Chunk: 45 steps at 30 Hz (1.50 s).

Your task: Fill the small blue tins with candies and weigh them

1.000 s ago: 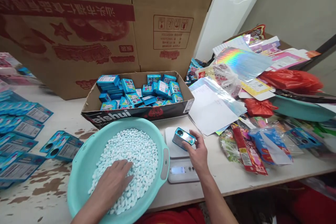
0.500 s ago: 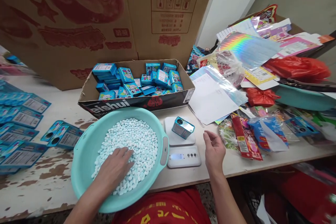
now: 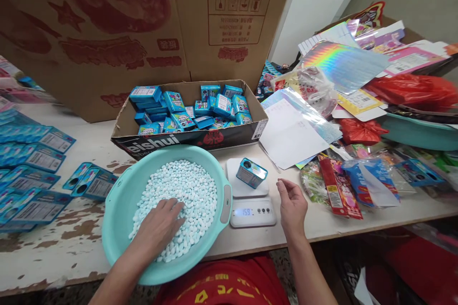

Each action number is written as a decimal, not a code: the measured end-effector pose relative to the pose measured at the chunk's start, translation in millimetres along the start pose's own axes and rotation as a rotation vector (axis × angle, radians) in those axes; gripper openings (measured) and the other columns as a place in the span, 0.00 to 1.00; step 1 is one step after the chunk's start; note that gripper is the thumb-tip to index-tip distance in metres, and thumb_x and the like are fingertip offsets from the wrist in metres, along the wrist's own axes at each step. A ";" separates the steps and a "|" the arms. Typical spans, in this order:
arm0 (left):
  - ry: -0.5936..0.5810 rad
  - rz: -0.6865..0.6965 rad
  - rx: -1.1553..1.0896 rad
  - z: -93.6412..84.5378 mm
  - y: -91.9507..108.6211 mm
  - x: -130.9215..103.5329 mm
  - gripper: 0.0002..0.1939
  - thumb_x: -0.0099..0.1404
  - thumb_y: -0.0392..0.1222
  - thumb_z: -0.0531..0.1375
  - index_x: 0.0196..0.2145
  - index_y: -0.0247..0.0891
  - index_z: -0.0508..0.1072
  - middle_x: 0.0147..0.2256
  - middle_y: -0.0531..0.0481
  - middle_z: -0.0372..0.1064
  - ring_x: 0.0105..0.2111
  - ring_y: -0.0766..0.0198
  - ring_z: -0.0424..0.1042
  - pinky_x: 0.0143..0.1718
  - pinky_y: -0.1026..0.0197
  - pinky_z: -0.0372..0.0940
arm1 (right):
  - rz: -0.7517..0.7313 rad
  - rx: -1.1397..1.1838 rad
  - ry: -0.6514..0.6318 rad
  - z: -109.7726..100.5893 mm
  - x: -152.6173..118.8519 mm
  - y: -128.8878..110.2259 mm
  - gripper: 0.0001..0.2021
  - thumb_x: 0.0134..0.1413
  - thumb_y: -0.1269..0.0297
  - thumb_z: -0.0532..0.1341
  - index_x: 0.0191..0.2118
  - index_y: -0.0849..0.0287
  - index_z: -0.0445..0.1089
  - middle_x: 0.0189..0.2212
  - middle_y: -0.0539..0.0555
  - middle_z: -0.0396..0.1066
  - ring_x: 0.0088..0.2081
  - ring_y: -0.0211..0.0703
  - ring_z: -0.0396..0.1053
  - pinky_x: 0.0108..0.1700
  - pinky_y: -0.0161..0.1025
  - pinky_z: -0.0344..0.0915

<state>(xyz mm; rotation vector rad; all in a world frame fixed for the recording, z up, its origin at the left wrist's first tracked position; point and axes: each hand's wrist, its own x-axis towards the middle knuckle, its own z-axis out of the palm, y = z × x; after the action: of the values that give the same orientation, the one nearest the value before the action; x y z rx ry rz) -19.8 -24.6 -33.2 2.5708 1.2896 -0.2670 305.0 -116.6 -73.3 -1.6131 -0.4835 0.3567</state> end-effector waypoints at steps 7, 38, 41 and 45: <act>-0.008 -0.001 -0.013 -3.6 1.0 0.1 0.17 0.66 0.42 0.49 0.49 0.40 0.70 0.49 0.42 0.67 0.50 0.49 0.63 0.49 0.50 0.58 | -0.022 -0.011 -0.187 13.7 -10.5 -0.9 0.26 0.44 0.48 0.65 0.46 0.61 0.67 0.44 0.62 0.72 0.45 0.51 0.70 0.46 0.49 0.67; 0.461 -0.669 -2.381 -35.6 43.4 12.7 0.19 0.70 0.48 0.49 0.48 0.33 0.69 0.41 0.41 0.73 0.36 0.62 0.73 0.36 0.61 0.67 | -0.824 -0.113 -0.779 98.1 -70.7 -73.5 0.13 0.57 0.68 0.60 0.48 0.54 0.68 0.40 0.56 0.70 0.41 0.47 0.69 0.42 0.44 0.69; 0.455 -0.691 -2.402 -34.6 43.8 12.8 0.16 0.69 0.45 0.51 0.45 0.30 0.70 0.36 0.41 0.73 0.35 0.61 0.73 0.38 0.60 0.68 | -0.818 -0.139 -0.765 103.4 -68.9 -69.3 0.12 0.57 0.67 0.60 0.48 0.54 0.68 0.40 0.56 0.70 0.42 0.48 0.69 0.43 0.45 0.69; 0.496 -0.690 -2.395 -34.0 45.1 13.8 0.14 0.69 0.42 0.52 0.41 0.30 0.72 0.33 0.44 0.72 0.32 0.63 0.72 0.35 0.62 0.68 | -0.798 -0.130 -0.763 102.6 -71.0 -69.3 0.13 0.57 0.65 0.60 0.49 0.54 0.68 0.41 0.57 0.70 0.43 0.49 0.69 0.43 0.45 0.69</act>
<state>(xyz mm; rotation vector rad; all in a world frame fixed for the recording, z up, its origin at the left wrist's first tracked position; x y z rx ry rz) 26.3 -29.8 1.7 0.1094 1.0276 1.1106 185.8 -60.3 -18.6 -1.2284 -1.6885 0.3167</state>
